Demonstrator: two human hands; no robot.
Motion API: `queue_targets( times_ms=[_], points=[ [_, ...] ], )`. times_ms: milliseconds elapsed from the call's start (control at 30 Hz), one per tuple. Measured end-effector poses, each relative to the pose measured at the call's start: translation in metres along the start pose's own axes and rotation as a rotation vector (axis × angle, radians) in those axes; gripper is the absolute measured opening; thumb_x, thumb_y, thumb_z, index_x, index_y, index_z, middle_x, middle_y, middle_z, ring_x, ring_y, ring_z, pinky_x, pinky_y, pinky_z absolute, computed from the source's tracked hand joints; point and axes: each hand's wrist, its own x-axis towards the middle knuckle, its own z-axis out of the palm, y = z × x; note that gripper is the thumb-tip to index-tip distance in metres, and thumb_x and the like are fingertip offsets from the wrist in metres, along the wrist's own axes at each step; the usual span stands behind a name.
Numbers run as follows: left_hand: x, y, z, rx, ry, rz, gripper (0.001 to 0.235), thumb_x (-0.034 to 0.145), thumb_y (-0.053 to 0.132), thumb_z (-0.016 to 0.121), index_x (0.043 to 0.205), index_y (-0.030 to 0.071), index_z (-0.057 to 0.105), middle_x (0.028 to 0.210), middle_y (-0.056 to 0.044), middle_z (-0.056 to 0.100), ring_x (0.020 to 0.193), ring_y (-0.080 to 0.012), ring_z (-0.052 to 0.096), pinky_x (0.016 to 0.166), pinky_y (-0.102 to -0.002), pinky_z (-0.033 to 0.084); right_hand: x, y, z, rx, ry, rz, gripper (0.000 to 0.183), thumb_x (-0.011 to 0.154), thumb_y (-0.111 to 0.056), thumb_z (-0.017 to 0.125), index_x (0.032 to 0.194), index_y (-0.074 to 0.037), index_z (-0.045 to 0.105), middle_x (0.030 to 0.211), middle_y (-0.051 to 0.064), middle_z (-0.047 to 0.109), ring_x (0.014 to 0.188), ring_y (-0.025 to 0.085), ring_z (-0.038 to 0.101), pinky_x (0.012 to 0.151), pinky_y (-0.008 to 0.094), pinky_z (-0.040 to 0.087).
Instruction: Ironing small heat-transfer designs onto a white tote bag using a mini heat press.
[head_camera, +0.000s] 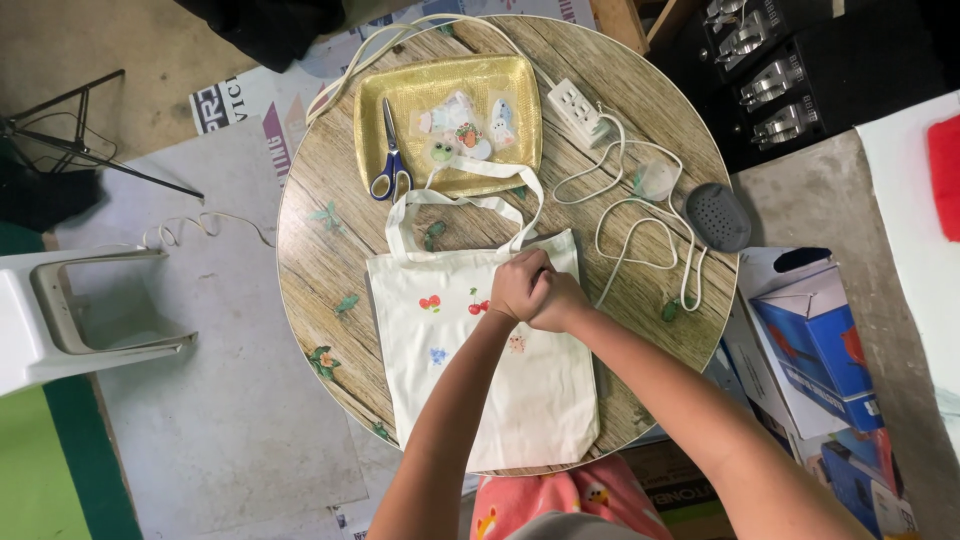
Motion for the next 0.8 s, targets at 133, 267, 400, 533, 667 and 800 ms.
queue_targets(
  times_ms=[133,267,400,533,667,800],
  points=[
    [-0.002,0.001,-0.002,0.003,-0.016,0.011,0.016,0.082,0.023,0.056,0.087,0.009,0.062,0.087,-0.011,0.067,0.082,-0.0352,0.066,0.071,-0.044,0.052,-0.002,-0.001,0.001,0.039,0.032,-0.027,0.017,0.068,-0.024,0.072,0.075,-0.01,0.068,0.079,0.015,0.074,0.077,0.038,0.071,0.07,0.047,0.058],
    [0.001,0.0,-0.001,-0.003,0.002,0.01,0.016,0.083,0.023,0.055,0.087,0.009,0.063,0.088,-0.011,0.068,0.082,-0.0348,0.067,0.072,-0.044,0.053,0.001,0.002,0.004,-0.001,0.035,-0.032,0.015,0.068,-0.023,0.072,0.075,-0.01,0.069,0.079,0.016,0.074,0.079,0.038,0.071,0.071,0.047,0.058],
    [-0.002,-0.001,0.001,0.003,-0.001,-0.011,0.017,0.083,0.024,0.055,0.087,0.009,0.063,0.088,-0.011,0.068,0.082,-0.035,0.066,0.071,-0.044,0.053,0.0,-0.003,-0.002,0.007,0.017,-0.029,0.017,0.068,-0.022,0.071,0.078,-0.008,0.069,0.081,0.017,0.074,0.081,0.039,0.071,0.072,0.047,0.058],
    [0.0,0.0,0.0,-0.001,0.014,-0.012,0.017,0.085,0.024,0.054,0.087,0.009,0.063,0.088,-0.011,0.068,0.082,-0.0347,0.067,0.071,-0.044,0.053,0.002,-0.003,-0.004,-0.024,0.01,-0.033,0.019,0.069,-0.022,0.071,0.08,-0.007,0.069,0.082,0.018,0.074,0.082,0.039,0.071,0.074,0.047,0.058],
    [-0.002,0.001,0.0,0.0,0.022,-0.016,0.018,0.085,0.024,0.054,0.088,0.009,0.063,0.088,-0.01,0.069,0.082,-0.0347,0.067,0.071,-0.043,0.053,0.001,-0.005,-0.006,0.0,-0.002,-0.016,0.02,0.07,-0.023,0.071,0.081,-0.007,0.069,0.084,0.018,0.074,0.083,0.039,0.071,0.074,0.047,0.058],
    [0.0,0.001,0.0,0.002,0.014,-0.033,0.018,0.084,0.025,0.054,0.087,0.01,0.064,0.087,-0.01,0.069,0.08,-0.0341,0.068,0.07,-0.043,0.053,0.003,-0.002,-0.003,-0.016,-0.02,-0.008,0.019,0.07,-0.023,0.071,0.082,-0.007,0.07,0.085,0.018,0.074,0.085,0.039,0.071,0.076,0.046,0.058]
  ],
)
